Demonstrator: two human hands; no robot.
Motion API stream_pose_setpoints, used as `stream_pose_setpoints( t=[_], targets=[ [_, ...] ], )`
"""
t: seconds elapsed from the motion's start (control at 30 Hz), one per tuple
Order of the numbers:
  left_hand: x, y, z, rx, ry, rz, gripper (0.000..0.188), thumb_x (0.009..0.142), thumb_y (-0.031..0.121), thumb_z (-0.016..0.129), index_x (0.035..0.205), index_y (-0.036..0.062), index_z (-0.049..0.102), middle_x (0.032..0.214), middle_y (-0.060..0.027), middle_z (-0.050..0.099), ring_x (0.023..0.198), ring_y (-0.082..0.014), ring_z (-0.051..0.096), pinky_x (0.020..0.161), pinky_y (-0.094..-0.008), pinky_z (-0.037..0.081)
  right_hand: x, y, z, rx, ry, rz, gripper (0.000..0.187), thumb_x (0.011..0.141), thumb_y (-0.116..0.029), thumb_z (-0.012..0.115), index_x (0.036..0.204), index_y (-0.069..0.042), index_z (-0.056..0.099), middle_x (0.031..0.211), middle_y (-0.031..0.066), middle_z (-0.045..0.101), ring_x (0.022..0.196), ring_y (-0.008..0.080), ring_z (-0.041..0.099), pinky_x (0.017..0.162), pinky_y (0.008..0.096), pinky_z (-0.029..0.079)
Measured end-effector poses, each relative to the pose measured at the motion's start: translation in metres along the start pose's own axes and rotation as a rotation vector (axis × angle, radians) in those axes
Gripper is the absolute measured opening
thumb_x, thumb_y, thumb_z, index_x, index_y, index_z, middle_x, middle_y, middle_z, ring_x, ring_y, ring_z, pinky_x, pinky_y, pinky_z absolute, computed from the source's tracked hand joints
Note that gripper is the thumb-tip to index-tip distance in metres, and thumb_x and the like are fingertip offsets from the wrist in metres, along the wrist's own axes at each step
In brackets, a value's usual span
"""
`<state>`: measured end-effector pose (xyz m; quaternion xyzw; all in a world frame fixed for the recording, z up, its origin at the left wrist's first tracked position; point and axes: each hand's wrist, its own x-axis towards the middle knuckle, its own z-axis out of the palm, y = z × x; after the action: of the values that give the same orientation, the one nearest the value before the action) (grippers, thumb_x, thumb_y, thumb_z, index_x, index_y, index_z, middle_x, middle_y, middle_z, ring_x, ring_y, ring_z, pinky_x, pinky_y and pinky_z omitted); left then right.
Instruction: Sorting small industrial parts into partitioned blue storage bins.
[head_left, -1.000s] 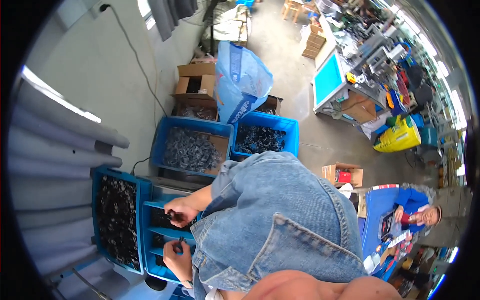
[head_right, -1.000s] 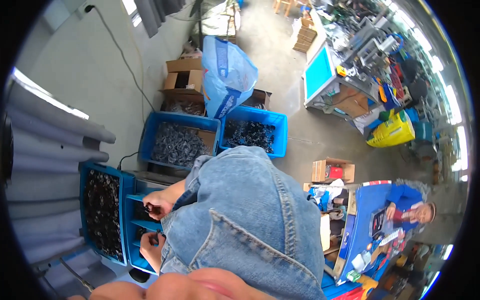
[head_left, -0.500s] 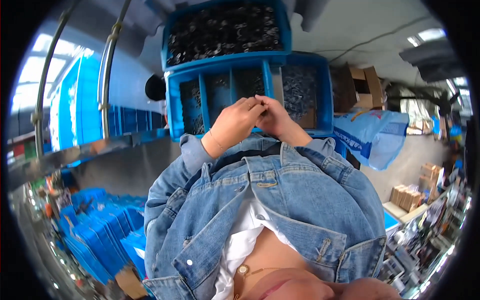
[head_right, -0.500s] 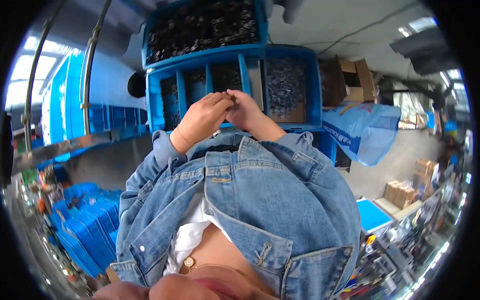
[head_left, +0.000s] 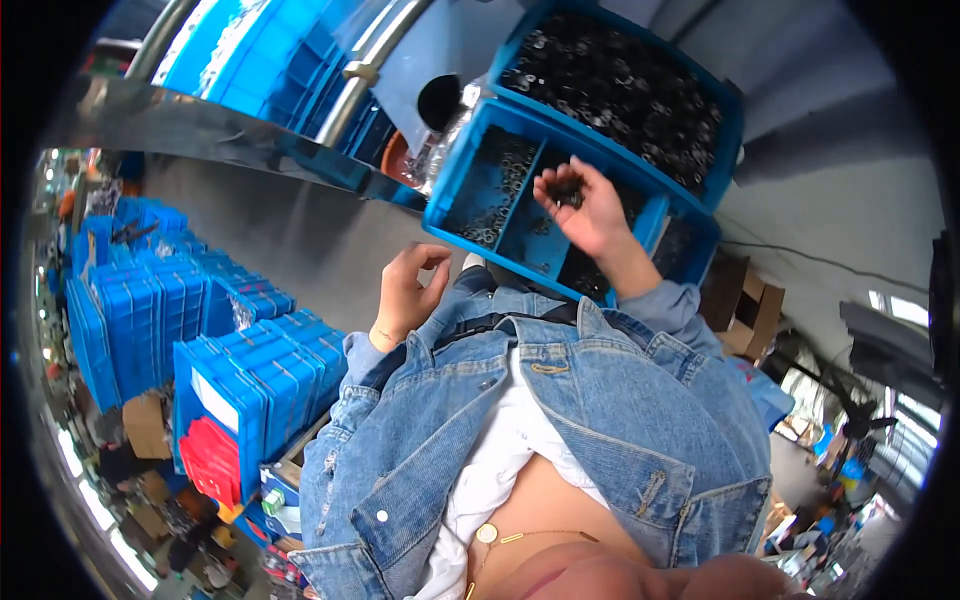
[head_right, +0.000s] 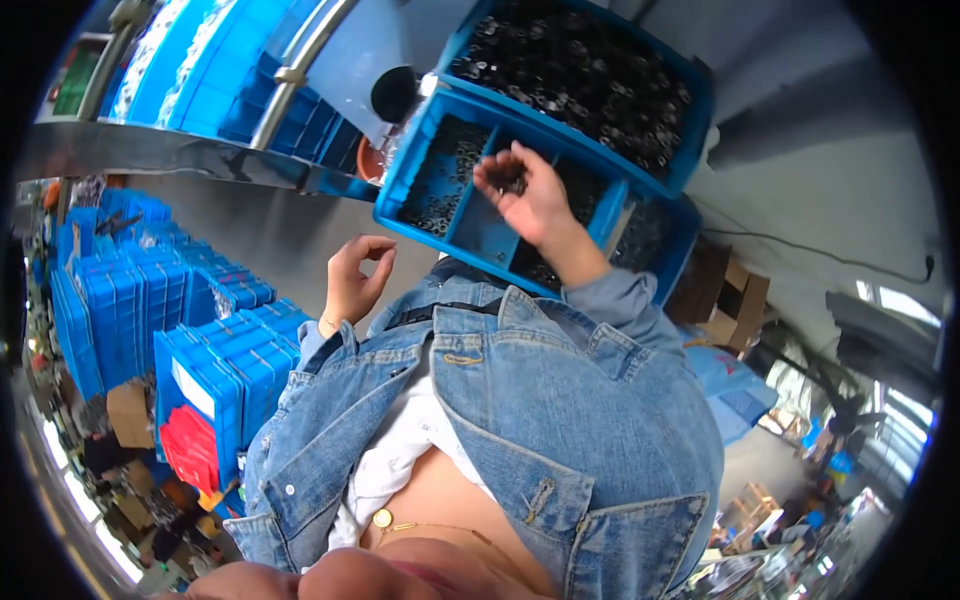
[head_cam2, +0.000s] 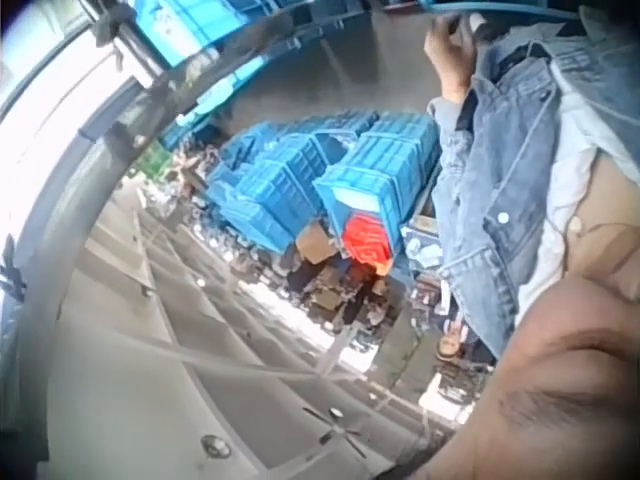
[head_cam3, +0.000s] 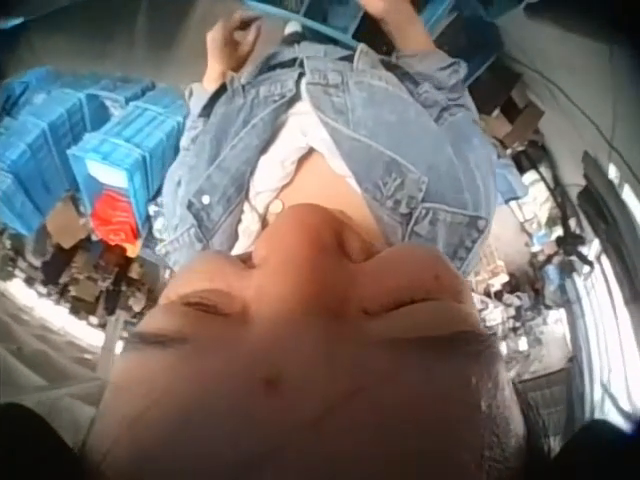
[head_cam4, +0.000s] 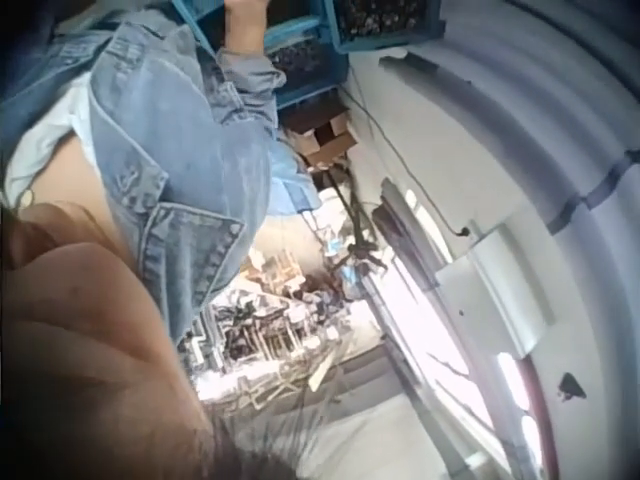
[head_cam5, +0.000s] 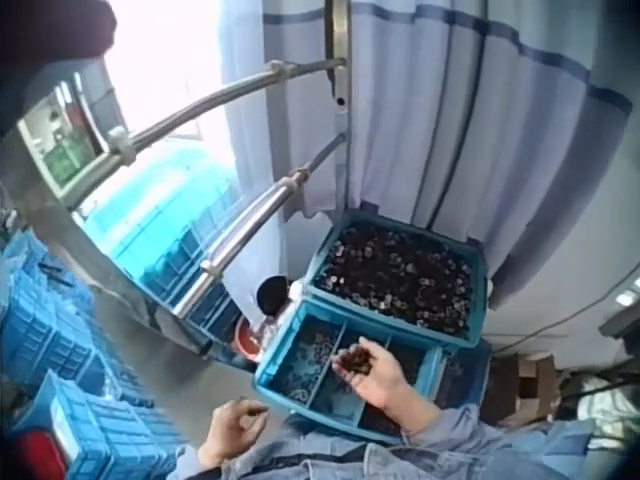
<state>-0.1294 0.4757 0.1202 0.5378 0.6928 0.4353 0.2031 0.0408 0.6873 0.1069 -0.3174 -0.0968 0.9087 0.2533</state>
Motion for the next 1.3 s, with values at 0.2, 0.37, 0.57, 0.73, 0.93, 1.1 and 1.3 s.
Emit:
stream_pose_setpoints(
  t=[0.2, 0.37, 0.57, 0.73, 0.93, 1.1, 1.3],
  targets=[
    [0.012, -0.024, -0.013, 0.469, -0.035, -0.089, 0.048, 0.074, 0.004, 0.058, 0.121, 0.0133, 0.052, 0.079, -0.0098, 0.058, 0.068, -0.0241, 0.061, 0.06, -0.0349, 0.049, 0.126, 0.004, 0.096, -0.764, -0.175, -0.311, 0.037, 0.093, -0.034, 0.044, 0.085, -0.003, 0.061, 0.086, 0.0108, 0.063, 0.089, 0.0241, 0.059, 0.087, 0.0358, 0.044],
    [0.03, -0.054, -0.009, 0.825, -0.32, -0.148, 0.071, 0.072, 0.004, 0.054, 0.138, 0.0193, 0.032, 0.079, -0.0099, 0.058, 0.068, -0.0255, 0.061, 0.058, -0.0369, 0.05, 0.144, 0.013, 0.12, -1.717, -0.096, -1.37, 0.036, 0.094, -0.036, 0.042, 0.098, -0.004, 0.058, 0.099, 0.0128, 0.059, 0.092, 0.0268, 0.055, 0.087, 0.0356, 0.04],
    [0.029, -0.094, 0.001, 0.808, -0.451, -0.17, 0.071, 0.076, 0.005, 0.051, 0.141, 0.0188, 0.025, 0.082, -0.0125, 0.06, 0.069, -0.0274, 0.062, 0.057, -0.0393, 0.05, 0.036, -0.031, 0.09, -1.287, -0.091, -1.559, 0.029, 0.094, -0.027, 0.045, 0.107, -0.003, 0.052, 0.109, 0.0105, 0.052, 0.093, 0.02, 0.051, 0.085, 0.0306, 0.04],
    [0.01, -0.096, 0.0, 0.471, -0.182, -0.006, 0.056, 0.081, 0.006, 0.05, 0.135, 0.014, 0.036, 0.083, -0.0148, 0.06, 0.068, -0.0294, 0.061, 0.058, -0.0386, 0.049, -0.035, -0.044, 0.0, -1.072, 0.201, -1.385, 0.024, 0.093, -0.02, 0.046, 0.109, -0.003, 0.049, 0.111, 0.0081, 0.048, 0.093, 0.0134, 0.049, 0.082, 0.0279, 0.041],
    [0.036, -0.037, 0.016, 0.128, -0.068, 0.246, 0.034, 0.077, -0.003, 0.051, 0.11, 0.0052, 0.056, 0.091, -0.0156, 0.057, 0.079, -0.0327, 0.056, 0.069, -0.0374, 0.047, -0.082, -0.008, -0.074, -1.88, 0.485, -0.736, 0.037, 0.08, -0.01, 0.058, 0.114, -0.001, 0.048, 0.122, 0.0182, 0.045, 0.112, 0.0316, 0.045, 0.09, 0.036, 0.043],
    [0.1, -0.022, 0.068, 0.454, -0.321, 0.405, 0.045, 0.075, -0.001, 0.052, 0.119, 0.0061, 0.047, 0.119, -0.021, 0.045, 0.104, -0.0381, 0.049, 0.086, -0.0416, 0.044, -0.041, 0.036, -0.107, -2.421, 0.585, -0.868, 0.04, 0.075, -0.008, 0.058, 0.113, -0.001, 0.048, 0.122, 0.0211, 0.043, 0.112, 0.0396, 0.043, 0.086, 0.0396, 0.046],
    [0.152, -0.053, 0.122, 0.767, -0.467, 0.19, 0.056, 0.074, -0.002, 0.051, 0.128, 0.0091, 0.04, 0.127, -0.0216, 0.04, 0.11, -0.0385, 0.047, 0.088, -0.0442, 0.045, -0.04, 0.045, -0.099, -2.465, 0.584, -0.62, 0.035, 0.075, -0.005, 0.053, 0.11, -0.003, 0.05, 0.109, 0.0202, 0.045, 0.105, 0.0387, 0.047, 0.078, 0.0439, 0.05]
  ],
)
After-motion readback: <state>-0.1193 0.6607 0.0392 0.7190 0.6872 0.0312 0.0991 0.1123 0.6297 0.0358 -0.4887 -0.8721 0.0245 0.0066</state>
